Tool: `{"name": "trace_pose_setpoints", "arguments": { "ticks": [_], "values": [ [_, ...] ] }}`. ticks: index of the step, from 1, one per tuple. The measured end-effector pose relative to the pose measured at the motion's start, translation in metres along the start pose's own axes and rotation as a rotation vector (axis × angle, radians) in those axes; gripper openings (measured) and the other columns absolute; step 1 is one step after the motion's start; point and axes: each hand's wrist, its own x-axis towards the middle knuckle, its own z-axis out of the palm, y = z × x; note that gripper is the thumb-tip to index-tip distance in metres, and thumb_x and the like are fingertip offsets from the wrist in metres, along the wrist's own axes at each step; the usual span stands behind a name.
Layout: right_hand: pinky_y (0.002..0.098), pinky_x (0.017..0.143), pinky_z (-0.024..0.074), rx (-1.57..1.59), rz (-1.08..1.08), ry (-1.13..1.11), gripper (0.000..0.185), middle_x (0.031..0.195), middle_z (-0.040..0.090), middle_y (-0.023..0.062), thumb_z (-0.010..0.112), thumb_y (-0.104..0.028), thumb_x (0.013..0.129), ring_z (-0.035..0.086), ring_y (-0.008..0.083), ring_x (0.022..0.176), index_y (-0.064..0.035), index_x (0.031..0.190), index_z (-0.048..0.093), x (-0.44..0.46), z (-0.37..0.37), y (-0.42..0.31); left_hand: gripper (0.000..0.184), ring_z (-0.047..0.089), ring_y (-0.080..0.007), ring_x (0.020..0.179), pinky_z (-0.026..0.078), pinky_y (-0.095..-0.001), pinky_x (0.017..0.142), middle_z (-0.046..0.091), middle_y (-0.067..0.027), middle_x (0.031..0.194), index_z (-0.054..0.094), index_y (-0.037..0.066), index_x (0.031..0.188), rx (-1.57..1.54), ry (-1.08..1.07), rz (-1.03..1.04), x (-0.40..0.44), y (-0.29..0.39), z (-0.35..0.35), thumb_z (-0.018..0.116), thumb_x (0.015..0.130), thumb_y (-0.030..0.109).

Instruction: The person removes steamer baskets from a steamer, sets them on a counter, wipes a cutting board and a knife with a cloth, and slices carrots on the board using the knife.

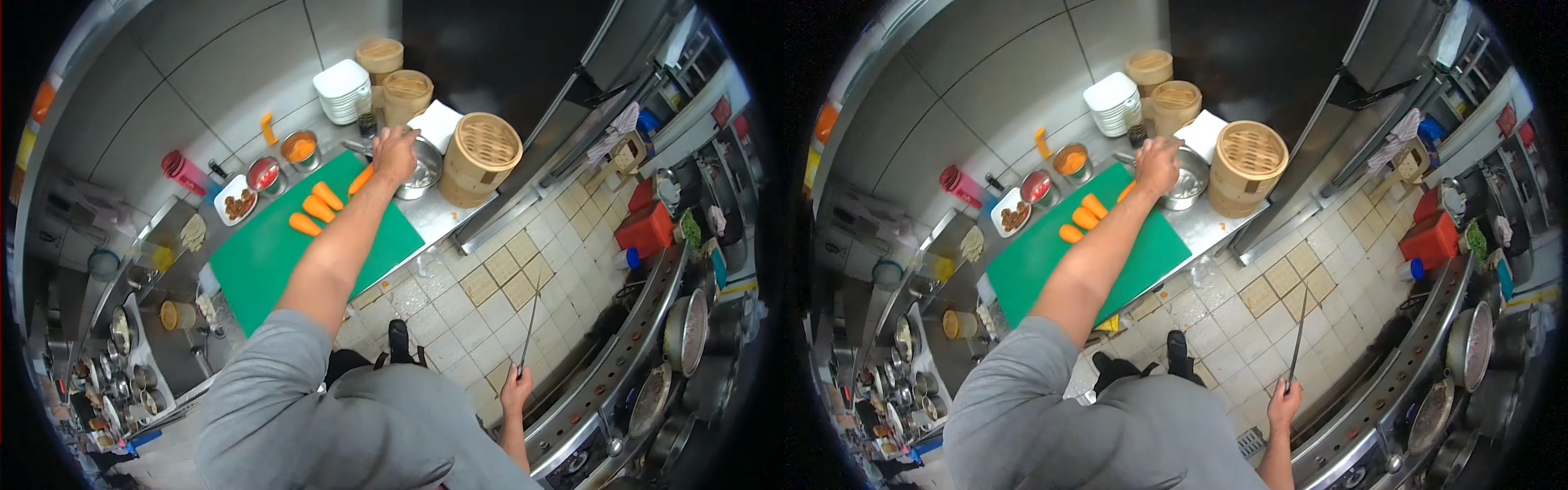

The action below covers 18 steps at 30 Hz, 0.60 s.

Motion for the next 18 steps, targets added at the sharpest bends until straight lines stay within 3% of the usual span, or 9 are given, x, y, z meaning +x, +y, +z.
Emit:
{"name": "trace_pose_setpoints", "arguments": {
  "ticks": [4, 5, 8, 9, 12, 13, 15, 18],
  "values": [
    [0.0399, 0.055, 0.0344, -0.026, 0.090, 0.050, 0.040, 0.063, 0.040, 0.0070, 0.067, -0.019, 0.099, 0.036, 0.0156, 0.063, -0.0002, 0.074, 0.043, -0.014, -0.011, 0.002, 0.042, 0.053, -0.0322, 0.135, 0.042, -0.0510, 0.108, 0.060, -0.0086, 0.139, 0.073, 0.025, 0.128, 0.257, -0.239, 0.095, 0.062, 0.002, 0.031, 0.065, 0.090, 0.010],
    [0.0399, 0.055, 0.0344, -0.029, 0.092, 0.060, 0.040, 0.063, 0.040, 0.0070, 0.067, -0.019, 0.099, 0.036, 0.0156, 0.063, -0.0002, 0.074, 0.043, -0.019, -0.013, 0.005, 0.035, 0.048, -0.0311, 0.143, 0.041, -0.0514, 0.112, 0.059, -0.0073, 0.144, 0.077, 0.023, 0.121, 0.254, -0.276, 0.085, 0.072, -0.001, 0.041, 0.063, 0.092, 0.009],
    [0.0402, 0.054, 0.0354, -0.046, 0.117, 0.088, 0.034, 0.061, 0.045, 0.0085, 0.067, -0.017, 0.100, 0.039, 0.0167, 0.059, 0.0003, 0.077, 0.048, -0.033, -0.017, 0.019, 0.035, 0.051, -0.0294, 0.141, 0.038, -0.0544, 0.117, 0.060, -0.0055, 0.148, 0.079, 0.027, 0.118, 0.474, -0.440, 0.145, 0.102, -0.008, 0.054, 0.054, 0.098, 0.013],
    [0.0400, 0.054, 0.0357, -0.025, 0.147, 0.085, 0.034, 0.062, 0.045, 0.0085, 0.067, -0.017, 0.100, 0.039, 0.0164, 0.059, 0.0005, 0.077, 0.048, -0.038, -0.017, 0.023, 0.035, 0.051, -0.0294, 0.141, 0.038, -0.0544, 0.117, 0.060, -0.0055, 0.148, 0.079, 0.027, 0.118, 0.473, -0.440, 0.149, 0.109, -0.012, 0.053, 0.054, 0.098, 0.013],
    [0.0393, 0.054, 0.0362, 0.018, 0.205, 0.075, 0.035, 0.062, 0.045, 0.0080, 0.067, -0.017, 0.099, 0.039, 0.0158, 0.060, 0.0006, 0.077, 0.048, -0.044, -0.013, 0.034, 0.028, 0.059, -0.0289, 0.132, 0.041, -0.0542, 0.114, 0.067, -0.0089, 0.137, 0.080, 0.026, 0.115, -0.045, -0.348, -0.125, 0.120, -0.022, 0.049, 0.058, 0.097, 0.023],
    [0.0390, 0.055, 0.0366, 0.038, 0.228, 0.063, 0.035, 0.062, 0.045, 0.0077, 0.067, -0.018, 0.099, 0.039, 0.0154, 0.060, 0.0005, 0.077, 0.047, -0.044, -0.010, 0.037, 0.028, 0.059, -0.0289, 0.132, 0.041, -0.0542, 0.114, 0.067, -0.0089, 0.137, 0.080, 0.026, 0.115, -0.041, -0.352, -0.128, 0.122, -0.024, 0.047, 0.058, 0.097, 0.023],
    [0.0372, 0.054, 0.0352, 0.049, 0.227, 0.038, 0.037, 0.062, 0.043, 0.0047, 0.066, -0.019, 0.100, 0.038, 0.0133, 0.062, -0.0007, 0.076, 0.045, -0.036, -0.003, 0.040, 0.027, 0.055, -0.0281, 0.133, 0.044, -0.0516, 0.111, 0.063, 0.0009, 0.141, 0.078, 0.021, 0.116, 0.047, -0.479, -0.054, 0.123, -0.030, 0.042, 0.057, 0.102, 0.027],
    [0.0355, 0.054, 0.0344, 0.030, 0.196, -0.001, 0.038, 0.063, 0.042, 0.0020, 0.065, -0.020, 0.101, 0.036, 0.0112, 0.064, -0.0018, 0.075, 0.044, -0.023, -0.001, 0.029, 0.031, 0.053, -0.0281, 0.134, 0.043, -0.0523, 0.111, 0.065, 0.0022, 0.137, 0.077, 0.024, 0.119, 0.120, -0.468, 0.053, 0.117, -0.033, 0.042, 0.052, 0.103, 0.031]
  ]
}}
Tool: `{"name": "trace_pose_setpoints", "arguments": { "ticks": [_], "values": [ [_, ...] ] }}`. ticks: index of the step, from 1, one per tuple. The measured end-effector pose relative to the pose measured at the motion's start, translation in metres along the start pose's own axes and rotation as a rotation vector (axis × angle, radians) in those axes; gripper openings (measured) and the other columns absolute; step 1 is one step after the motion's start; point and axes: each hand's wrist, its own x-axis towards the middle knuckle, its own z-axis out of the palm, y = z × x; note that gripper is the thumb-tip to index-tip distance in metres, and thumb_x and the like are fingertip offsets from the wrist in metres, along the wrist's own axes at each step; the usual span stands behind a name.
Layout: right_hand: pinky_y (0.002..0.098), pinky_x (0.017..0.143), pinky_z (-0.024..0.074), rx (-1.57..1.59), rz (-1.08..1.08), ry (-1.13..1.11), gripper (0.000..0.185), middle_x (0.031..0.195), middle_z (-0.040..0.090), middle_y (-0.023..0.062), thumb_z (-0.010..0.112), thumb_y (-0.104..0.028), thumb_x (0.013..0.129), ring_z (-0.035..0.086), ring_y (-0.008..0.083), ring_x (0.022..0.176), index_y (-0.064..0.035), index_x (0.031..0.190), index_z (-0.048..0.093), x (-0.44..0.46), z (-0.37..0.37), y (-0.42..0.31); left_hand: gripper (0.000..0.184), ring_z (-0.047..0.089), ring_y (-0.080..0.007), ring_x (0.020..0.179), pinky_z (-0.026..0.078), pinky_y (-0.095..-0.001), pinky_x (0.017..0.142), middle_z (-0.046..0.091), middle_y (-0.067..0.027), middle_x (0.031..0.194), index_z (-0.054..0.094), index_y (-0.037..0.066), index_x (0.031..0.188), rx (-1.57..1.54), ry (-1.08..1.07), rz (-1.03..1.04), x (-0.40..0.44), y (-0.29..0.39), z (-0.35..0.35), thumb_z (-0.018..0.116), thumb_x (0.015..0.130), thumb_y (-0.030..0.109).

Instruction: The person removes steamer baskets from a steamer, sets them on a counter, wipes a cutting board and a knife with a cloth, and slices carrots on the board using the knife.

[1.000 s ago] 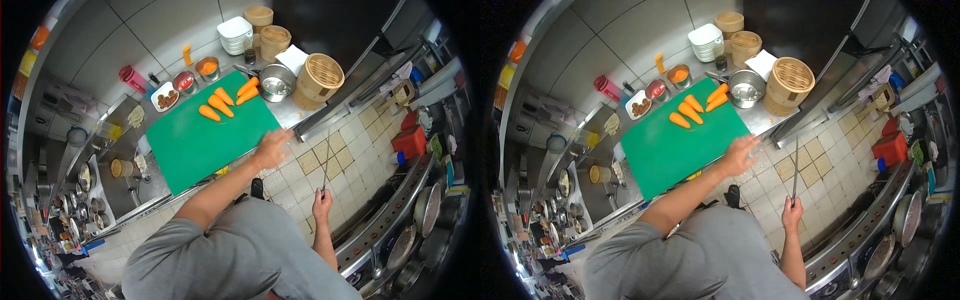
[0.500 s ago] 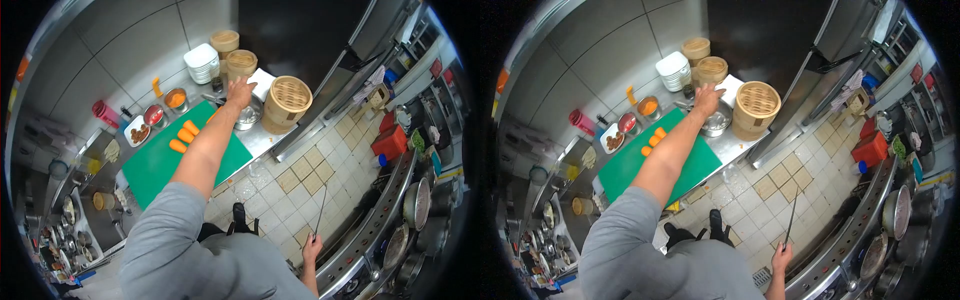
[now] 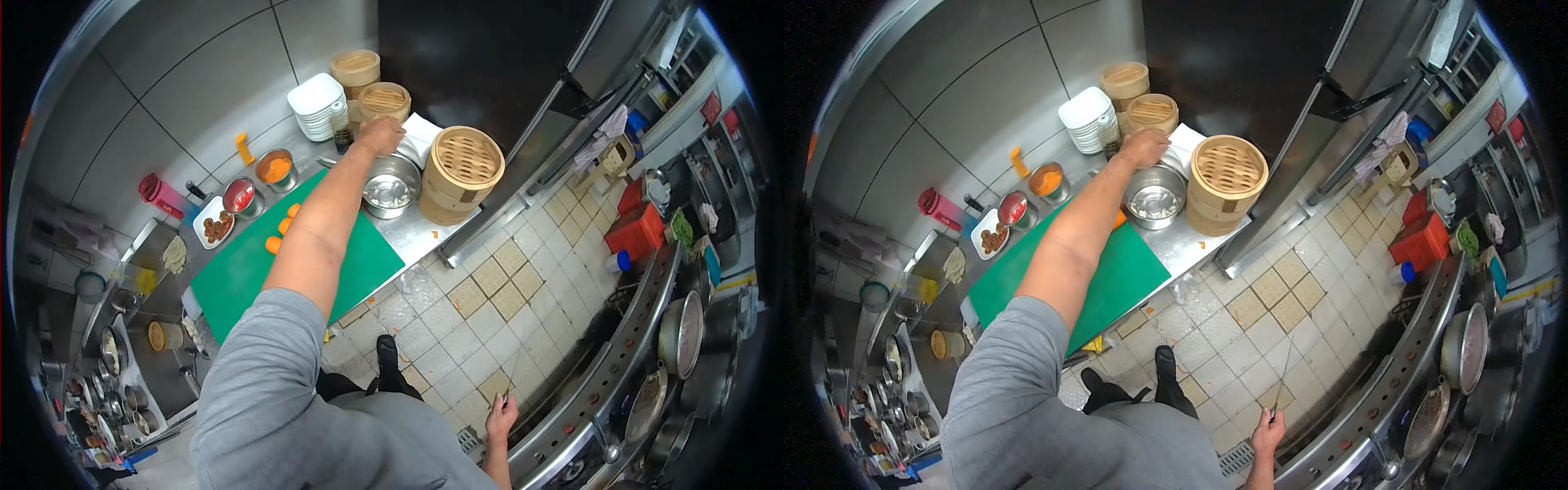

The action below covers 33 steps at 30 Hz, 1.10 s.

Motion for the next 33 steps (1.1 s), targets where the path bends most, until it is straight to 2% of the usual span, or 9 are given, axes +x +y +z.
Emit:
{"name": "trace_pose_setpoints", "arguments": {
  "ticks": [7, 9, 12, 16, 18, 21, 23, 25, 33],
  "values": [
    [0.0357, 0.055, 0.0350, 0.037, -0.034, -0.011, 0.038, 0.064, 0.042, 0.0039, 0.066, -0.021, 0.101, 0.036, 0.0116, 0.065, -0.0014, 0.076, 0.045, 0.014, 0.001, -0.026, 0.031, 0.058, -0.0300, 0.129, 0.047, -0.0508, 0.107, 0.070, -0.0022, 0.131, 0.079, 0.022, 0.113, 0.044, -0.068, -0.022, -0.003, 0.012, -0.008, 0.052, 0.100, 0.030],
    [0.0356, 0.055, 0.0350, 0.025, -0.021, -0.008, 0.037, 0.064, 0.042, 0.0032, 0.066, -0.021, 0.101, 0.037, 0.0114, 0.065, -0.0016, 0.076, 0.046, 0.008, -0.001, -0.031, 0.031, 0.069, -0.0367, 0.109, 0.053, -0.0499, 0.097, 0.075, -0.0120, 0.114, 0.079, 0.016, 0.111, -0.151, 0.204, -0.140, 0.005, 0.007, 0.002, 0.054, 0.098, 0.031],
    [0.0356, 0.056, 0.0355, 0.018, 0.001, -0.017, 0.037, 0.064, 0.043, 0.0031, 0.066, -0.021, 0.101, 0.037, 0.0114, 0.065, -0.0014, 0.076, 0.047, -0.001, -0.001, -0.020, 0.034, 0.069, -0.0431, 0.101, 0.054, -0.0518, 0.091, 0.075, -0.0208, 0.106, 0.078, 0.006, 0.106, -0.388, 0.440, -0.176, 0.018, -0.001, 0.004, 0.055, 0.096, 0.030],
    [0.0365, 0.057, 0.0364, -0.009, -0.091, 0.022, 0.038, 0.065, 0.044, 0.0048, 0.066, -0.021, 0.101, 0.038, 0.0123, 0.065, -0.0006, 0.076, 0.045, -0.007, 0.009, 0.010, 0.021, 0.068, -0.0435, 0.105, 0.052, -0.0530, 0.090, 0.074, -0.0231, 0.110, 0.071, -0.001, 0.095, -0.749, 1.101, -0.237, -0.040, -0.001, -0.047, 0.067, 0.092, 0.019],
    [0.0392, 0.058, 0.0379, -0.050, -0.067, -0.023, 0.035, 0.066, 0.045, 0.0079, 0.064, -0.021, 0.102, 0.040, 0.0164, 0.065, 0.0006, 0.079, 0.048, -0.008, 0.008, 0.010, 0.017, 0.065, -0.0417, 0.116, 0.049, -0.0536, 0.096, 0.072, -0.0201, 0.119, 0.065, 0.001, 0.085, -0.307, 1.198, 0.103, -0.129, -0.013, -0.078, 0.071, 0.087, 0.016],
    [0.0409, 0.059, 0.0380, -0.028, -0.044, -0.074, 0.034, 0.067, 0.046, 0.0096, 0.063, -0.021, 0.102, 0.040, 0.0193, 0.065, 0.0014, 0.082, 0.049, 0.009, 0.019, 0.026, 0.014, 0.057, -0.0459, 0.131, 0.043, -0.0557, 0.109, 0.060, -0.0270, 0.143, 0.064, 0.003, 0.086, -0.169, 0.676, 0.197, -0.270, -0.021, -0.037, 0.074, 0.083, 0.010],
    [0.0408, 0.059, 0.0374, -0.014, -0.034, -0.090, 0.034, 0.067, 0.045, 0.0092, 0.063, -0.022, 0.103, 0.039, 0.0188, 0.065, 0.0010, 0.082, 0.049, 0.017, 0.024, 0.033, 0.011, 0.023, -0.0544, 0.154, 0.019, -0.0606, 0.125, 0.034, -0.0322, 0.163, 0.061, 0.003, 0.088, -0.221, 0.283, 0.184, -0.351, -0.013, 0.013, 0.069, 0.082, 0.007],
    [0.0379, 0.056, 0.0353, -0.040, -0.204, -0.058, 0.038, 0.064, 0.040, 0.0029, 0.064, -0.025, 0.104, 0.037, 0.0139, 0.064, -0.0023, 0.079, 0.045, 0.041, 0.036, 0.019, 0.014, 0.012, -0.0557, 0.156, 0.011, -0.0623, 0.126, 0.020, -0.0353, 0.166, 0.062, 0.003, 0.093, -0.333, -0.155, -0.087, -0.400, -0.011, 0.079, 0.066, 0.088, 0.016],
    [0.0317, 0.050, 0.0327, 0.236, -0.083, -0.201, 0.041, 0.061, 0.041, -0.0026, 0.062, -0.026, 0.106, 0.039, 0.0088, 0.058, -0.0069, 0.076, 0.042, 0.081, 0.051, -0.047, 0.038, 0.008, -0.0462, 0.159, 0.004, -0.0575, 0.129, 0.019, -0.0319, 0.168, 0.071, 0.005, 0.117, -0.188, -0.202, 0.049, -0.362, 0.063, 0.104, 0.055, 0.094, 0.030]
  ]
}}
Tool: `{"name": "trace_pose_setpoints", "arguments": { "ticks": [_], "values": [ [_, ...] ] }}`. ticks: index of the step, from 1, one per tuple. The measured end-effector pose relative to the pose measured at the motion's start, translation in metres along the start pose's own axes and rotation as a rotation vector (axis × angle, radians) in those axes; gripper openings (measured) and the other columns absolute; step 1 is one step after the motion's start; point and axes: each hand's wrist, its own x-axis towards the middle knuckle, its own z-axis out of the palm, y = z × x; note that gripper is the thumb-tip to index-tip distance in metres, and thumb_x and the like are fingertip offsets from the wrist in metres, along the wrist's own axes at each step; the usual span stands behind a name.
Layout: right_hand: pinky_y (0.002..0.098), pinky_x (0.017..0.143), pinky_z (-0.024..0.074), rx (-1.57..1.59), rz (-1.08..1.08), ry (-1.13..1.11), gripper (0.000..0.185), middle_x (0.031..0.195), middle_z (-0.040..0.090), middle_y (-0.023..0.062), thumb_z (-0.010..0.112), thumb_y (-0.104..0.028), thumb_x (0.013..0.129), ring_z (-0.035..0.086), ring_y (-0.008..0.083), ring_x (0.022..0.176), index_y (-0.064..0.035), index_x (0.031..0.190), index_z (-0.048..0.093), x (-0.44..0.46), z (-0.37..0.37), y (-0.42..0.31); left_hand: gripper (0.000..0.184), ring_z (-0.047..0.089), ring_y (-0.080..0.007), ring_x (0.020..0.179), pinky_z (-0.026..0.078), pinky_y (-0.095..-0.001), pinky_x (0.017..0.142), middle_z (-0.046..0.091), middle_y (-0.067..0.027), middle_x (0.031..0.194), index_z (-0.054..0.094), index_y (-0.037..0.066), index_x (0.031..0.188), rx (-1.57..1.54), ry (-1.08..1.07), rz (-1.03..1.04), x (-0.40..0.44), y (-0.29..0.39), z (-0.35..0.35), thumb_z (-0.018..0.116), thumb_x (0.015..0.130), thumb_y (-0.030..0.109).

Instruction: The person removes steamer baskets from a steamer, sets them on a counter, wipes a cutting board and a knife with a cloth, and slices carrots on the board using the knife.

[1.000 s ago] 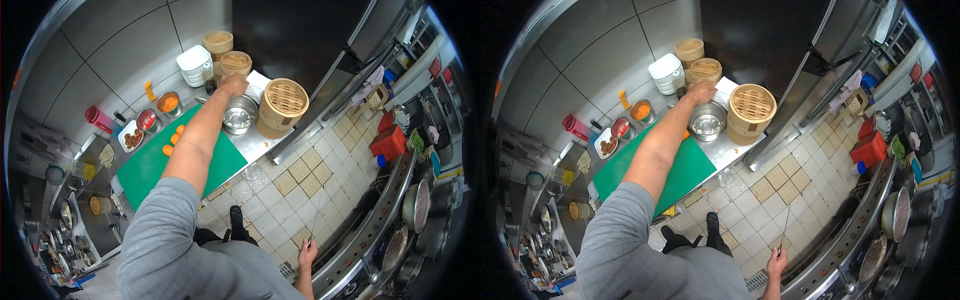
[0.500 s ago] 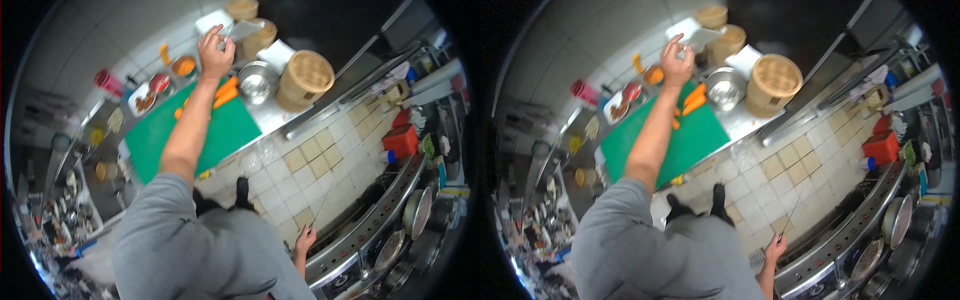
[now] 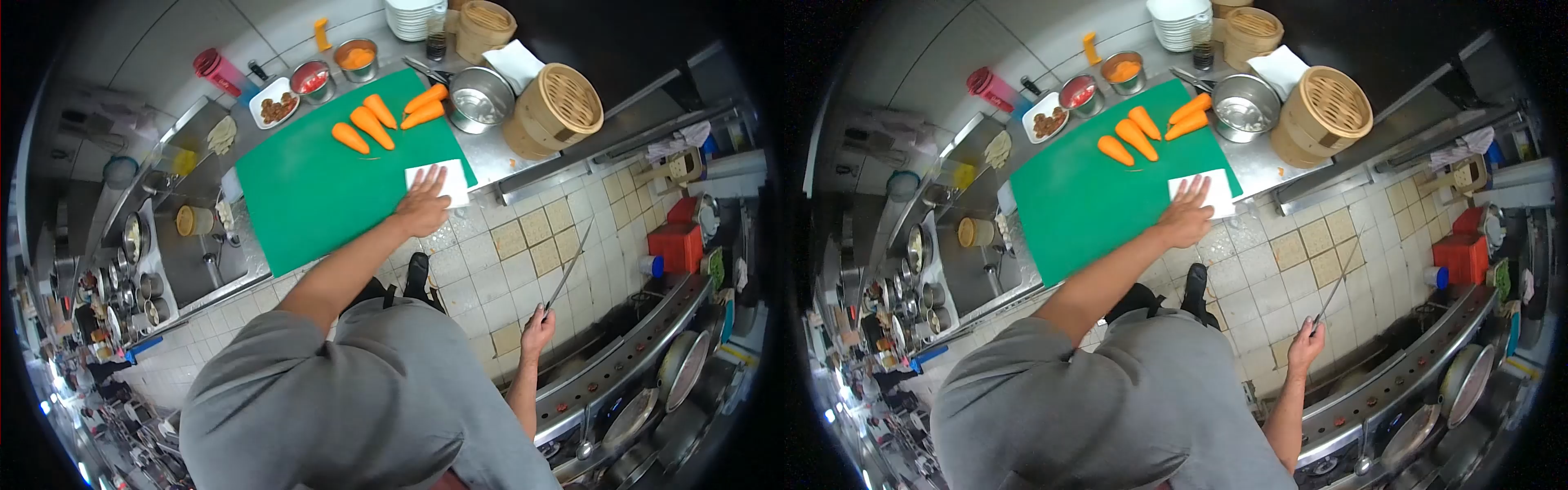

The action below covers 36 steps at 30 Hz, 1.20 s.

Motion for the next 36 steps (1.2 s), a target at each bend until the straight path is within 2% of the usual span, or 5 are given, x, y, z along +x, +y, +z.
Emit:
{"name": "trace_pose_setpoints", "arguments": {
  "ticks": [17, 24, 29, 34, 36],
  "values": [
    [0.0340, 0.052, 0.0277, -0.243, -0.281, -0.306, 0.045, 0.062, 0.034, -0.0025, 0.067, -0.019, 0.103, 0.030, 0.0107, 0.061, -0.0057, 0.071, 0.038, -0.038, 0.083, -0.056, 0.055, 0.044, -0.0455, 0.144, 0.034, -0.0599, 0.118, 0.053, -0.0321, 0.147, 0.047, 0.004, 0.152, 0.240, 0.526, -0.882, -0.225, -0.240, -0.022, 0.049, 0.104, 0.030],
    [0.0337, 0.053, 0.0298, -0.145, -0.270, -0.192, 0.043, 0.062, 0.036, -0.0021, 0.067, -0.019, 0.103, 0.032, 0.0100, 0.063, -0.0047, 0.072, 0.041, -0.047, 0.091, -0.073, 0.043, 0.057, -0.0373, 0.135, 0.042, -0.0494, 0.118, 0.062, -0.0223, 0.141, 0.059, -0.002, 0.138, 0.092, 0.579, 0.061, -0.109, -0.114, -0.034, 0.048, 0.100, 0.014],
    [0.0335, 0.053, 0.0301, -0.129, -0.156, -0.197, 0.043, 0.063, 0.036, -0.0025, 0.066, -0.020, 0.104, 0.032, 0.0097, 0.062, -0.0054, 0.072, 0.041, -0.051, 0.078, -0.057, 0.044, 0.042, -0.0341, 0.149, 0.032, -0.0490, 0.125, 0.048, -0.0238, 0.155, 0.061, -0.001, 0.138, 0.034, 0.382, -0.195, -0.058, -0.099, -0.007, 0.056, 0.096, 0.011],
    [0.0337, 0.053, 0.0298, -0.133, -0.124, -0.214, 0.043, 0.063, 0.036, -0.0021, 0.064, -0.021, 0.105, 0.033, 0.0097, 0.062, -0.0055, 0.073, 0.040, -0.055, 0.070, -0.038, 0.025, 0.067, -0.0304, 0.097, 0.053, -0.0479, 0.087, 0.071, -0.0154, 0.103, 0.073, 0.006, 0.101, 0.671, 0.345, -0.767, -0.159, -0.283, 0.067, 0.048, 0.099, 0.013],
    [0.0337, 0.053, 0.0295, -0.110, -0.096, -0.222, 0.043, 0.063, 0.035, -0.0019, 0.064, -0.021, 0.105, 0.032, 0.0096, 0.062, -0.0056, 0.073, 0.040, -0.055, 0.064, -0.029, 0.032, 0.071, -0.0354, 0.092, 0.056, -0.0417, 0.073, 0.074, -0.0219, 0.104, 0.070, 0.002, 0.118, 1.029, 0.635, -0.473, -0.268, -0.354, 0.010, 0.049, 0.103, 0.022]
  ]
}}
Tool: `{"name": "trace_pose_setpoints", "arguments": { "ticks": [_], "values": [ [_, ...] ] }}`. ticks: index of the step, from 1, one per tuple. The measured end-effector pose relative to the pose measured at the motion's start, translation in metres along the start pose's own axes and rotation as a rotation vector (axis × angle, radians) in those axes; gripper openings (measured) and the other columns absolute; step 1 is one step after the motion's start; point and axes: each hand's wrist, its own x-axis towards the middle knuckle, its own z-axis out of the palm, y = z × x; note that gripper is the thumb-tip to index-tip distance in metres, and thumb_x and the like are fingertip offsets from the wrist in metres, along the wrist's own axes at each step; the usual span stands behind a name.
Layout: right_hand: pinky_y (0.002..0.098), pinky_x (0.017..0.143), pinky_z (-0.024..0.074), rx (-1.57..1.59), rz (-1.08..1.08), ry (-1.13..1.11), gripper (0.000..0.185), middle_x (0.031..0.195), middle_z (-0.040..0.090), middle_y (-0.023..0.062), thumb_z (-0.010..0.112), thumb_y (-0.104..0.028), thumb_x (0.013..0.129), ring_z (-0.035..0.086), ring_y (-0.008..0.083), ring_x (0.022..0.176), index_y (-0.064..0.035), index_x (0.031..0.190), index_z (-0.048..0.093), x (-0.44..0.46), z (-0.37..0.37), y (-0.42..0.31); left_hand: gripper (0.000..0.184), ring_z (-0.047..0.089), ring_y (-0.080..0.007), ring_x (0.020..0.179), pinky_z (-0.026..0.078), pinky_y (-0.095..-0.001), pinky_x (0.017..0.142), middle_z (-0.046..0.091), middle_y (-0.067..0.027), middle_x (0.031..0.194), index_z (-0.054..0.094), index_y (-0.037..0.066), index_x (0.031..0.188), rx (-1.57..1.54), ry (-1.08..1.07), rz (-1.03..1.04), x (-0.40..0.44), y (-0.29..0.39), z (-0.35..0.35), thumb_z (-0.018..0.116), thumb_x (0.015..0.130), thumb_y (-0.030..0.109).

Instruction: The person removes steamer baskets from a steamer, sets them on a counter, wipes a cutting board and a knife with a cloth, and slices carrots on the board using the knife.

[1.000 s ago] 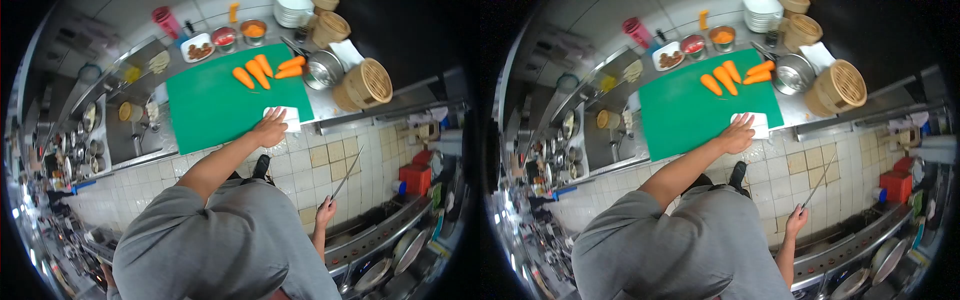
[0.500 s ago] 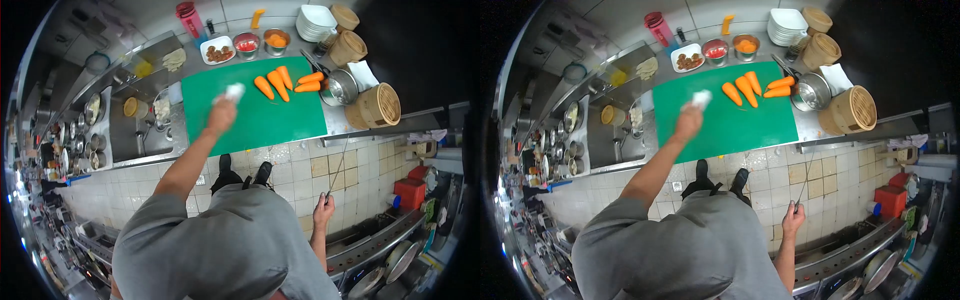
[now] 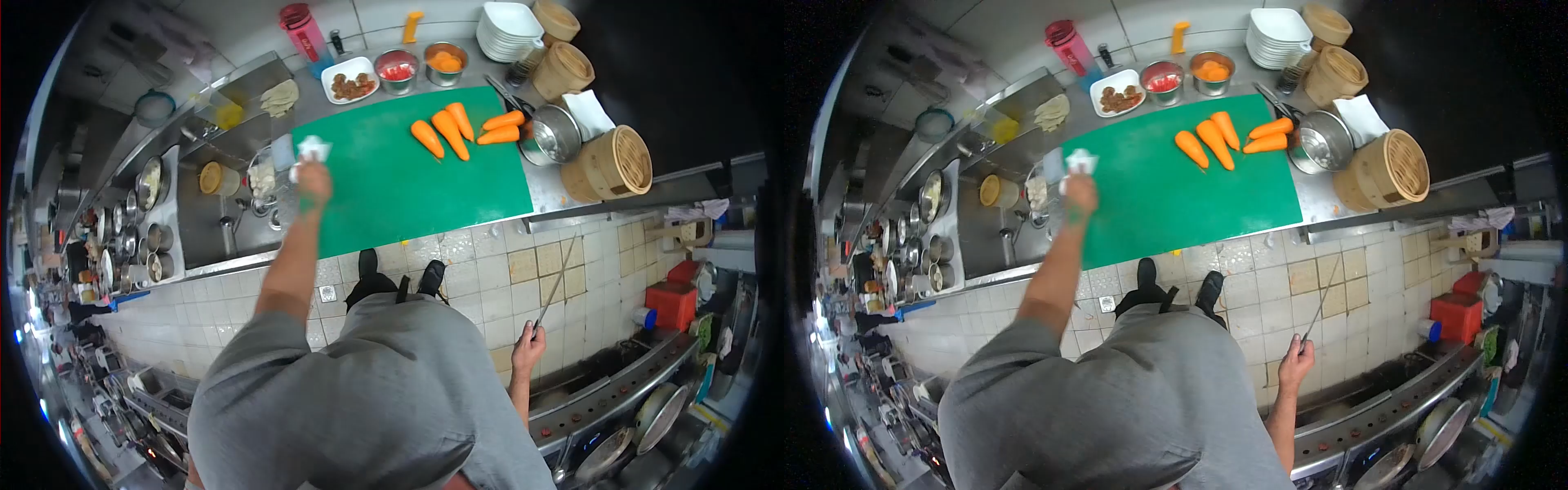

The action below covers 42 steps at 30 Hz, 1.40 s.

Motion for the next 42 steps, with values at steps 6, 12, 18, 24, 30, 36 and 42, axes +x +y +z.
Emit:
{"name": "trace_pose_setpoints", "arguments": {
  "ticks": [6, 12, 18, 24, 30, 36, 42],
  "values": [
    [0.0270, 0.045, 0.0260, 0.004, -0.142, -0.001, 0.041, 0.059, 0.038, -0.0069, 0.062, -0.026, 0.108, 0.033, 0.0039, 0.052, -0.0121, 0.076, 0.041, 0.012, 0.008, 0.010, 0.030, 0.066, -0.0447, 0.086, 0.056, -0.0481, 0.081, 0.070, -0.0252, 0.100, 0.066, -0.004, 0.112, -0.676, -0.416, -0.420, 0.038, -0.063, -0.142, 0.047, 0.098, 0.015],
    [0.0281, 0.049, 0.0284, 0.052, -0.079, -0.053, 0.041, 0.062, 0.038, -0.0061, 0.063, -0.023, 0.106, 0.034, 0.0056, 0.057, -0.0082, 0.075, 0.041, 0.031, 0.032, -0.058, 0.046, 0.050, -0.0352, 0.142, 0.038, -0.0496, 0.120, 0.053, -0.0207, 0.152, 0.059, 0.002, 0.141, -1.033, -0.315, 0.043, 0.105, 0.207, -0.195, 0.054, 0.097, 0.013],
    [0.0270, 0.045, 0.0280, 0.107, -0.114, -0.077, 0.040, 0.059, 0.040, -0.0069, 0.063, -0.023, 0.106, 0.035, 0.0041, 0.053, -0.0093, 0.075, 0.043, 0.023, 0.025, -0.074, 0.048, 0.036, -0.0322, 0.152, 0.025, -0.0474, 0.128, 0.044, -0.0190, 0.160, 0.054, 0.001, 0.146, -1.002, -0.432, -0.024, 0.157, 0.228, -0.159, 0.049, 0.100, 0.014],
    [0.0255, 0.045, 0.0276, 0.083, -0.049, -0.063, 0.038, 0.060, 0.040, -0.0078, 0.062, -0.024, 0.107, 0.035, 0.0030, 0.052, -0.0115, 0.077, 0.043, -0.005, 0.010, -0.040, 0.047, 0.042, -0.0357, 0.148, 0.030, -0.0522, 0.124, 0.051, -0.0228, 0.153, 0.057, 0.005, 0.145, -0.819, -0.373, -0.047, 0.108, 0.157, -0.105, 0.045, 0.101, 0.015],
    [0.0248, 0.043, 0.0278, 0.121, 0.059, -0.067, 0.040, 0.060, 0.040, -0.0075, 0.061, -0.030, 0.108, 0.035, 0.0029, 0.050, -0.0134, 0.077, 0.041, -0.021, 0.002, -0.010, 0.046, 0.051, -0.0423, 0.138, 0.039, -0.0557, 0.116, 0.059, -0.0303, 0.139, 0.056, -0.001, 0.142, -0.574, -0.355, -0.241, 0.053, -0.002, -0.041, 0.040, 0.104, 0.017],
    [0.0242, 0.041, 0.0266, 0.103, -0.031, -0.065, 0.039, 0.059, 0.038, -0.0082, 0.060, -0.031, 0.108, 0.034, 0.0025, 0.048, -0.0150, 0.079, 0.040, -0.004, 0.006, -0.007, 0.045, 0.053, -0.0518, 0.129, 0.038, -0.0576, 0.115, 0.060, -0.0378, 0.130, 0.054, -0.009, 0.139, -0.568, -0.427, -0.884, 0.023, -0.082, -0.051, 0.040, 0.103, 0.015],
    [0.0252, 0.043, 0.0266, 0.146, 0.002, -0.108, 0.037, 0.060, 0.039, -0.0080, 0.060, -0.029, 0.108, 0.034, 0.0031, 0.049, -0.0131, 0.080, 0.043, 0.007, 0.020, -0.043, 0.050, 0.045, -0.0388, 0.145, 0.033, -0.0533, 0.123, 0.056, -0.0214, 0.148, 0.055, -0.002, 0.142, -0.699, -0.380, 0.060, 0.018, 0.091, -0.169, 0.051, 0.094, 0.008]
  ]
}}
